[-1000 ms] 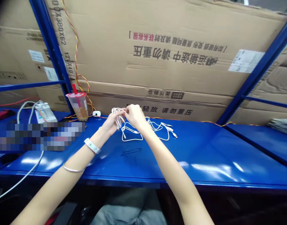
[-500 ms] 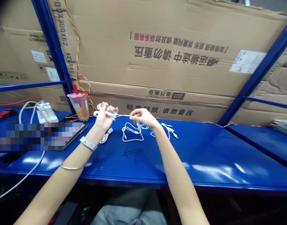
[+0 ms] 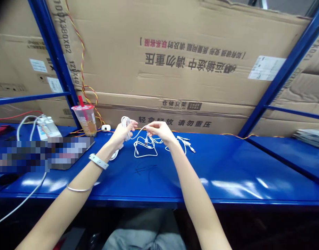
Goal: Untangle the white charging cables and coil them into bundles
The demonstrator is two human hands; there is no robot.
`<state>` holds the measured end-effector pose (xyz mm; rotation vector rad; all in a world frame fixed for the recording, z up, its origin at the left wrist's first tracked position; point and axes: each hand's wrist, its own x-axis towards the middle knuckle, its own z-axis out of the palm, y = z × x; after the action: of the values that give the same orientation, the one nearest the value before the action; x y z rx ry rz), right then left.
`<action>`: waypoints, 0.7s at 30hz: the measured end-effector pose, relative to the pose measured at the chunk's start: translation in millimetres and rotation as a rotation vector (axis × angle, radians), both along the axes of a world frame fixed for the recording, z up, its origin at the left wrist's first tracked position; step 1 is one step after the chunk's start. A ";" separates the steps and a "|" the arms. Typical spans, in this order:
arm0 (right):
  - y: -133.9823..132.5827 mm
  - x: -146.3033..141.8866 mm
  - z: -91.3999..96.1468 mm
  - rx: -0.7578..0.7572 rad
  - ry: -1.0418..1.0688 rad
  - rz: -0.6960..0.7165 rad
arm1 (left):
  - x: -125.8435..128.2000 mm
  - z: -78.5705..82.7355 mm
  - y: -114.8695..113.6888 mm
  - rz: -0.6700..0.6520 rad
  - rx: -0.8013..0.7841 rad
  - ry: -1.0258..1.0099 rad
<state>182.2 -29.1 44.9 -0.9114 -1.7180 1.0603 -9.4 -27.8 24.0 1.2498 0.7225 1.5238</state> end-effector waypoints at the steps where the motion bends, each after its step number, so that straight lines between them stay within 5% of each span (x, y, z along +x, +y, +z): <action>1: 0.6 -3.5 -2.5 -0.006 0.047 -0.003 | 3.8 -2.4 -2.2 -0.028 0.010 0.059; 8: 0.9 -18.7 -15.8 -0.011 0.066 0.004 | 11.1 -10.6 -12.6 -0.272 0.109 0.417; 14: -8.9 -14.5 -4.1 0.139 -0.045 0.050 | 4.0 -7.0 -17.2 -0.485 -0.017 0.384; 21: -9.6 -11.1 -1.6 0.226 -0.152 0.040 | 4.8 -7.1 -18.9 -0.503 -0.085 0.475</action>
<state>171.1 -38.7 43.3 -0.8331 -1.9446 0.8191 -4.7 -46.7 16.9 1.6038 0.6913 0.7879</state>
